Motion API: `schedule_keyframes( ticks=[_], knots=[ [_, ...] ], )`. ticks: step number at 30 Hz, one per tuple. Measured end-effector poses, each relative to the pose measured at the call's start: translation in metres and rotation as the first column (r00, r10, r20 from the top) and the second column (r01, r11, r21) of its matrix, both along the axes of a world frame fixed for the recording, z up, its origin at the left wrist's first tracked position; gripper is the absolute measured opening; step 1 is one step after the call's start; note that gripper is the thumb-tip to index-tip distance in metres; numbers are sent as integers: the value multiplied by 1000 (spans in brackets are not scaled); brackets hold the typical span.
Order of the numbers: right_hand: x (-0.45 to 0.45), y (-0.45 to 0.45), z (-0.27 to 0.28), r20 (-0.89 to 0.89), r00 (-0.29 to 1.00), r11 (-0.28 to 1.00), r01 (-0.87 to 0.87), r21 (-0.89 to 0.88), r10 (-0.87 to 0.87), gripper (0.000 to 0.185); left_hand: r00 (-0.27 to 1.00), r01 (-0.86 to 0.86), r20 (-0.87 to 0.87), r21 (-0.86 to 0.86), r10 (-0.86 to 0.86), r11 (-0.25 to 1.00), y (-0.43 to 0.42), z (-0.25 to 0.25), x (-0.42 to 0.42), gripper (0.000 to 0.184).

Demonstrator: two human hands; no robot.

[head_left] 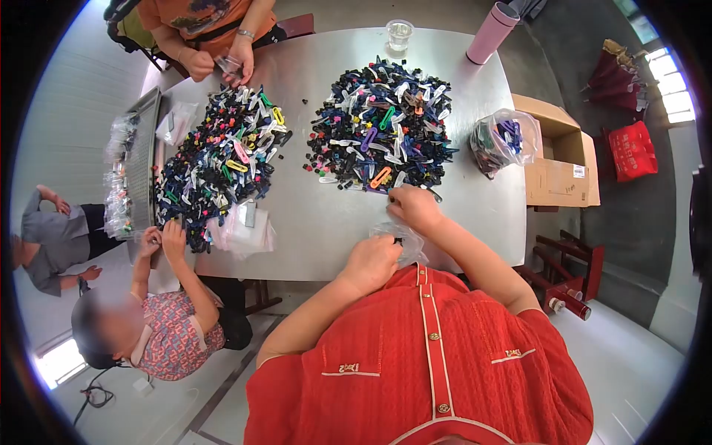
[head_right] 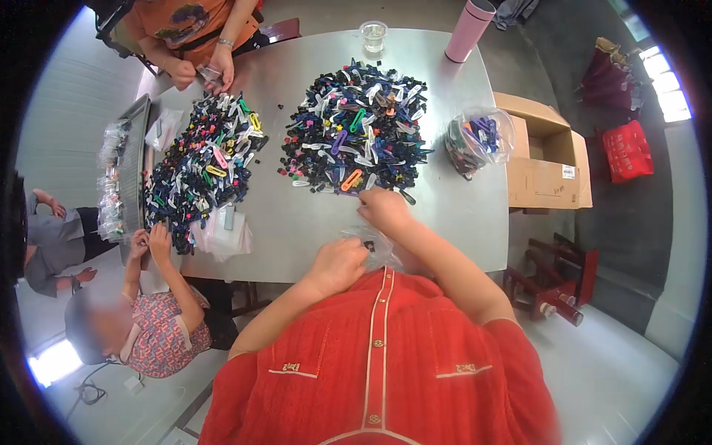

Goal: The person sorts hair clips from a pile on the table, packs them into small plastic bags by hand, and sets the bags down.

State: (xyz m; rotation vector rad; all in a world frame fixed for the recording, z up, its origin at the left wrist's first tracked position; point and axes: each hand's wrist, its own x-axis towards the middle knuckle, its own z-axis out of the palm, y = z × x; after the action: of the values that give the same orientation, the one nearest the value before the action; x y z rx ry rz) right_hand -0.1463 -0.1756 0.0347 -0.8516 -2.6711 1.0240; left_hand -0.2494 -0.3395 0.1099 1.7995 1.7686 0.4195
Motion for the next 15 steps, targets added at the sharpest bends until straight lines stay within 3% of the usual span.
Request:
schedule_keyframes(
  ticks=[1,3,6,9,10,13,15],
  knots=[
    [-5,-1,-4,133,989,992,-72,104,58,15,1000,18,8,-3,-18,1000,-2,1,0,17],
    [-9,-3,-8,169,984,988,-71,138,47,14,1000,-15,-9,-16,15,1000,-5,6,-2,20],
    [4,-6,27,-198,975,994,107,7,-103,12,995,-93,-44,-15,93,996,-5,12,-3,26],
    [21,-24,85,-247,963,991,85,-108,-109,13,983,-175,-59,15,175,985,-8,14,-2,31],
    [28,-26,84,-220,974,997,-56,-46,44,15,976,-209,-61,41,211,977,-7,15,-2,32],
    [40,-26,63,-122,977,983,-181,-39,175,17,977,-203,-66,10,204,979,-8,15,-4,31],
    [39,-24,59,-112,986,992,-128,-12,126,22,956,-294,1,-6,294,956,-6,12,-10,29]
  ],
)
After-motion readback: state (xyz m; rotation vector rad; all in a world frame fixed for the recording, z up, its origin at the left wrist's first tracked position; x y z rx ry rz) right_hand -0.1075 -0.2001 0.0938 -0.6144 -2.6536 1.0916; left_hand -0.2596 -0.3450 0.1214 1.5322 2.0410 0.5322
